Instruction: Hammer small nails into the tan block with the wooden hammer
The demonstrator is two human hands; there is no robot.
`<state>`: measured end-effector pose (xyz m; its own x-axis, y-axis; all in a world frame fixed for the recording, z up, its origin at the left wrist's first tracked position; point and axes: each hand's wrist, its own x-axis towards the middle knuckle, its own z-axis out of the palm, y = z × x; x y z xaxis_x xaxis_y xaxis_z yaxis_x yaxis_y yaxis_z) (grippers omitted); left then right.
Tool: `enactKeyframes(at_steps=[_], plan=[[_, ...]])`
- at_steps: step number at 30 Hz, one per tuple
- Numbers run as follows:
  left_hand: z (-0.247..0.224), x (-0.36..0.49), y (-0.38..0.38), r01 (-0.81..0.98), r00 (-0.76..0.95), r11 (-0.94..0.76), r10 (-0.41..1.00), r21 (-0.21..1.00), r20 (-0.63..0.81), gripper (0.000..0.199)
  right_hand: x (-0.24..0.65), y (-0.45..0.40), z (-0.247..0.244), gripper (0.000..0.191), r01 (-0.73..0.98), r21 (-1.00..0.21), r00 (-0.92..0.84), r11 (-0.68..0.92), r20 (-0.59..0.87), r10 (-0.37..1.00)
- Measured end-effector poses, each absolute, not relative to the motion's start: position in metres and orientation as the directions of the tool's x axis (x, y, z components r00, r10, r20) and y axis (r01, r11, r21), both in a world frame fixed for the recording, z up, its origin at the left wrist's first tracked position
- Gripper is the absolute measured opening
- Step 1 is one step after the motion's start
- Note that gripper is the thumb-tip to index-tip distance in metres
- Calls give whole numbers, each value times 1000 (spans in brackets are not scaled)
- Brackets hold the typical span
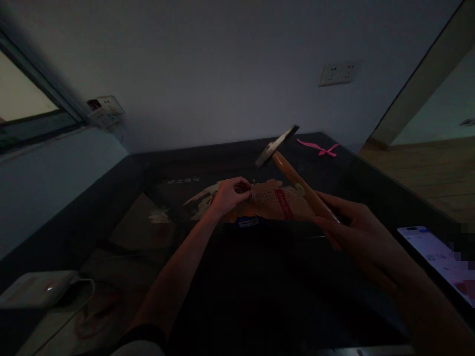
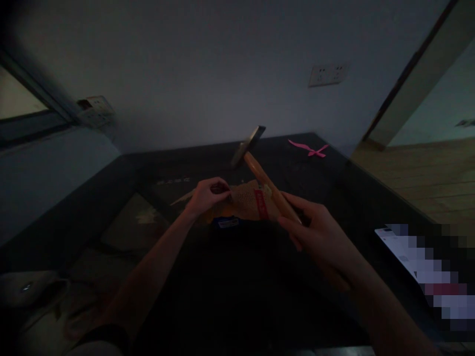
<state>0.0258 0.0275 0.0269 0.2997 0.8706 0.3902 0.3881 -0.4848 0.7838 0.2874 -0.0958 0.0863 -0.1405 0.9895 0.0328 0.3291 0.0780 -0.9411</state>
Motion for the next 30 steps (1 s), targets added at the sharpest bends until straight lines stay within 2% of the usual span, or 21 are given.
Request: enactKeyframes(at_steps=[5,10,17,24,30], plan=[[30,27,25,390,282,-435,896,812,344,8,291,-97,116,56,429,-883,-256,188,81,963],[28,26,25,431,279,-445,893,785,353,10,288,-91,115,53,521,-822,-369,229,24,929],[22,26,29,399,305,-447,888,801,344,9,283,-97,120,52,515,-813,-302,271,125,945],[26,25,26,486,309,-469,882,738,357,11,280,-98,109,50,579,-777,-329,246,53,943],[25,27,27,438,300,-433,897,788,326,9,279,-101,117,54,544,-800,-305,252,91,948]])
